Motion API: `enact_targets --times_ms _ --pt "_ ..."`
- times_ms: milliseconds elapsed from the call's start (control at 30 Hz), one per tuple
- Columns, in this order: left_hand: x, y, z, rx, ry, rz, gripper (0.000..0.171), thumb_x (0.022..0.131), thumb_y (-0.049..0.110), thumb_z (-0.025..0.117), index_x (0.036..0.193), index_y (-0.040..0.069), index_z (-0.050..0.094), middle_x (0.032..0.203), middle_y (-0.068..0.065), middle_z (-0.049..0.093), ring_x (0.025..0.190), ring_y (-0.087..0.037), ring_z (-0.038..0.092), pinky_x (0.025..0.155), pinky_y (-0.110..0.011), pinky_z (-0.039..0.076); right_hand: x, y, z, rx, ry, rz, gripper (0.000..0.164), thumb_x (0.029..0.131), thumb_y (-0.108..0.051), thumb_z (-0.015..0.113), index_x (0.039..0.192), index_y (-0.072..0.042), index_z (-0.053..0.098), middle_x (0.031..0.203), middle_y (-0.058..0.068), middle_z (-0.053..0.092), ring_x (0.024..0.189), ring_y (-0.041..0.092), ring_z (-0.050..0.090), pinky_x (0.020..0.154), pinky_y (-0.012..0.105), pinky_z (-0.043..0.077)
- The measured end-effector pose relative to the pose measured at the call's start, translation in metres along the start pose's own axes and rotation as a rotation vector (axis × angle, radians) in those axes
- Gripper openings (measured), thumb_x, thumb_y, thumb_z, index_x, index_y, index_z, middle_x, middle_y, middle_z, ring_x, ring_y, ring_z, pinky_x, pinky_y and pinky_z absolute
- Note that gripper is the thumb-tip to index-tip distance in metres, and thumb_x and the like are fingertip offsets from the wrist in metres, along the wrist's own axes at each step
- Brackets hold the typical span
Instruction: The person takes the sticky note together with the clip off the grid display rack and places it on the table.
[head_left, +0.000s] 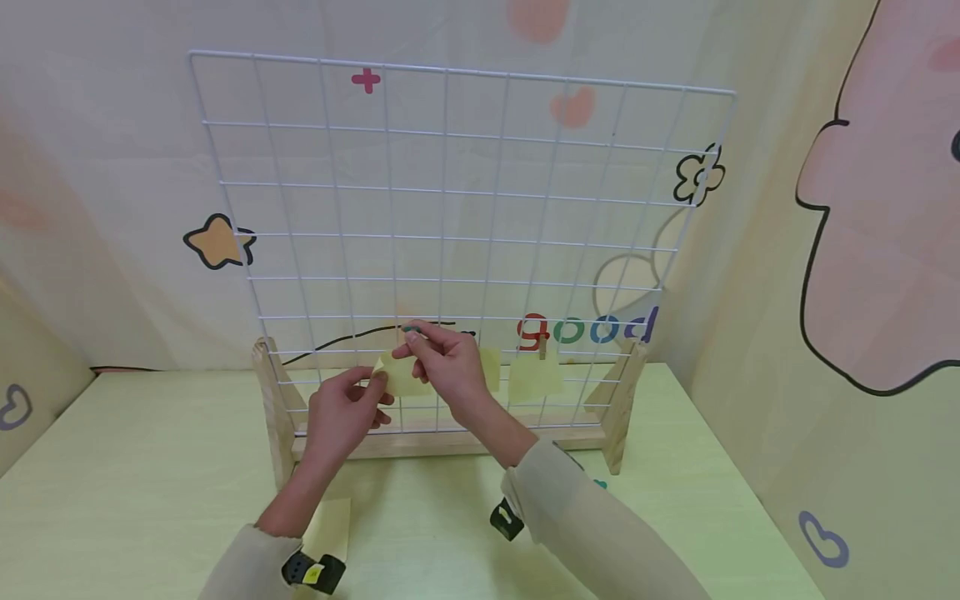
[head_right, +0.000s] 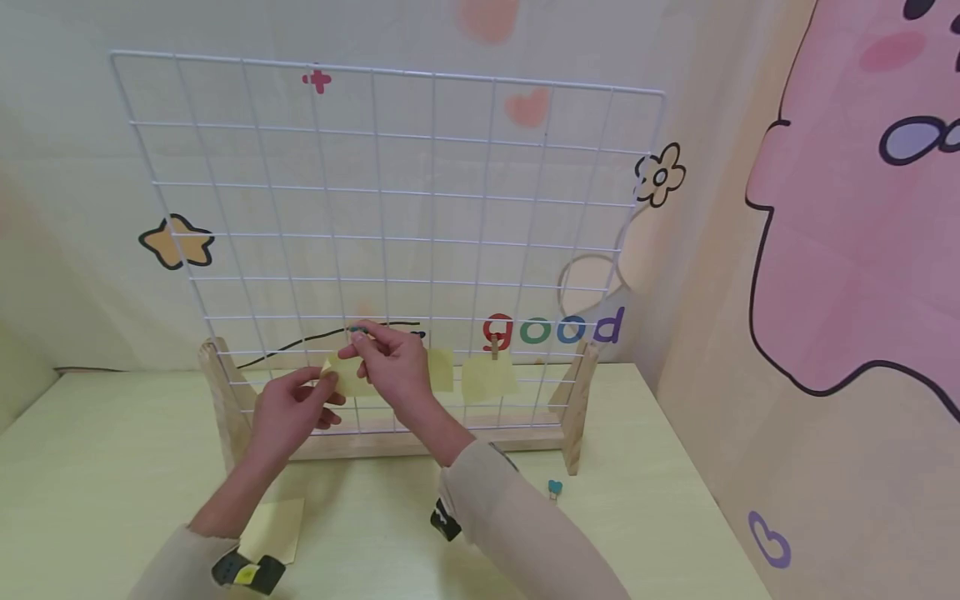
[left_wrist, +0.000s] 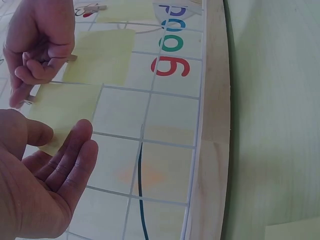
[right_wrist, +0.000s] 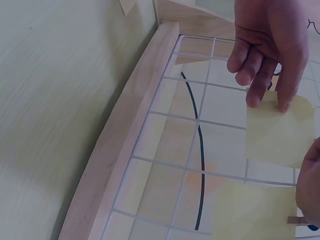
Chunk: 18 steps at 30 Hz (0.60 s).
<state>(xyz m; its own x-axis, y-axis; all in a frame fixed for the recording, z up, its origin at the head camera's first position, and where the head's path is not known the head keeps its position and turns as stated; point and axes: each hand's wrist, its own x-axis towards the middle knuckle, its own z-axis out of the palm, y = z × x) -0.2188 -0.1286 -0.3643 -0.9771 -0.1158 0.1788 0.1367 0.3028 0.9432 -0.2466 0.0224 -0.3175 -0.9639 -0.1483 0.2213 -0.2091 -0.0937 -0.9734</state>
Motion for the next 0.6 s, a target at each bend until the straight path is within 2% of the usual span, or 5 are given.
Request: enact_targets --times_ms 300,500,600 --pt "-0.007 0.002 -0.004 -0.010 -0.010 0.020 0.029 0.097 0.025 0.059 0.112 0.002 0.067 0.078 -0.017 0.071 0.058 -0.022 0.068 0.057 -0.026 0.056 -0.012 -0.010 -0.002 0.029 -0.016 -0.003 0.027 0.095 -0.010 0.060 0.120 -0.003 0.067 0.076 0.000 0.071 0.052 0.008 0.048 0.052 0.017 0.040" --pt "-0.013 0.005 -0.005 0.002 -0.012 0.023 0.028 0.096 0.025 0.060 0.109 0.002 0.068 0.071 -0.010 0.070 0.055 -0.019 0.067 0.056 -0.025 0.056 -0.022 -0.018 -0.007 0.036 -0.027 -0.021 0.026 0.095 -0.009 0.060 0.120 -0.003 0.067 0.075 -0.001 0.070 0.053 0.009 0.048 0.053 0.018 0.041" --pt "-0.017 0.007 -0.006 0.015 -0.015 0.034 0.027 0.096 0.024 0.060 0.107 0.001 0.068 0.071 -0.011 0.070 0.055 -0.019 0.067 0.055 -0.025 0.055 -0.027 -0.020 -0.012 0.038 -0.034 -0.025 0.026 0.095 -0.009 0.059 0.120 -0.004 0.067 0.075 -0.001 0.070 0.053 0.009 0.047 0.053 0.018 0.041"
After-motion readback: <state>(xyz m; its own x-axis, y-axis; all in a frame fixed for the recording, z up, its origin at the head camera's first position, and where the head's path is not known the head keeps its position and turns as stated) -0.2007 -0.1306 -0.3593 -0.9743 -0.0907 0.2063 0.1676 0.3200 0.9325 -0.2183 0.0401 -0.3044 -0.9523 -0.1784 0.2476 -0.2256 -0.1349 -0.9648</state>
